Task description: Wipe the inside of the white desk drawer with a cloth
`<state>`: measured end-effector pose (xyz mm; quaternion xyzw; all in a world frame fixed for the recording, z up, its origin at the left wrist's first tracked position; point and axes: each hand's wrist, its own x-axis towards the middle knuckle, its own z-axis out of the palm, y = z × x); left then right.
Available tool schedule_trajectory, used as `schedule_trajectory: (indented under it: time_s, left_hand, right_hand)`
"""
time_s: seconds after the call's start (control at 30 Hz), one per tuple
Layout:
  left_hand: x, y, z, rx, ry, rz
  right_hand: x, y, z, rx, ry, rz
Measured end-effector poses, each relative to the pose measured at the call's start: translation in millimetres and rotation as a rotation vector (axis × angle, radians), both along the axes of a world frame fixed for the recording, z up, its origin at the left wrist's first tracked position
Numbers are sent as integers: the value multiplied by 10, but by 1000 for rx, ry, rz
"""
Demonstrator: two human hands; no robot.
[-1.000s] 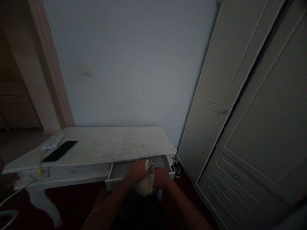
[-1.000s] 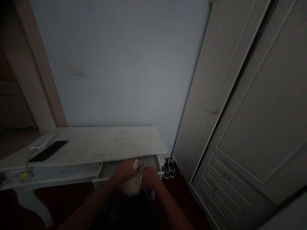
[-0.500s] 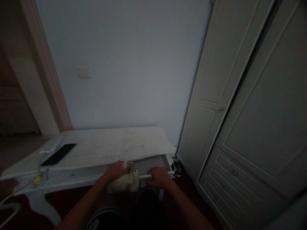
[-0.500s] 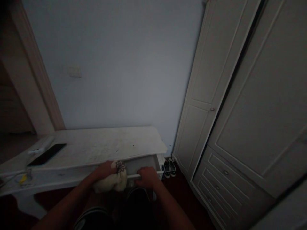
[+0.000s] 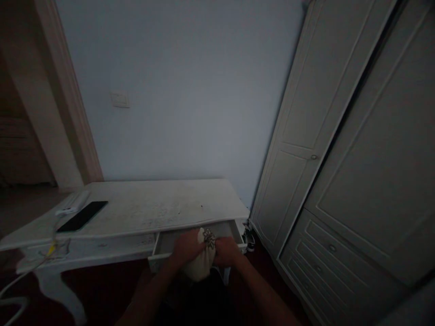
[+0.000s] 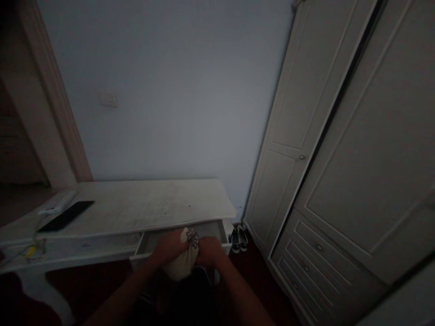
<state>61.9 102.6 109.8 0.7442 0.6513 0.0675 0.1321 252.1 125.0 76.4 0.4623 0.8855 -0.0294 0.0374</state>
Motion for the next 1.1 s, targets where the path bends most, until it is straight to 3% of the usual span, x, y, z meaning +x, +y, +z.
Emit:
schedule_trajectory:
  time_s: [0.23,0.43,0.73,0.97,1.1]
  left_hand:
    - [-125,-224,-77,44,8,36]
    - [-46,-306,-64,23,-9,37]
    - [133,-583,-218,-74,-72,-26]
    - [-272,-589,-175,-129,-28,-51]
    - [-485,-671,-175,-146,-70,18]
  right_hand:
    - [-34,-155,-61,-5,20,13]
    - [53,-212,-83,-32,21,48]
    - [345,-496,-269,-95,29,124]
    - [212,-665,-345,-70,28,220]
    - [183,-726,-364,-96,77,216]
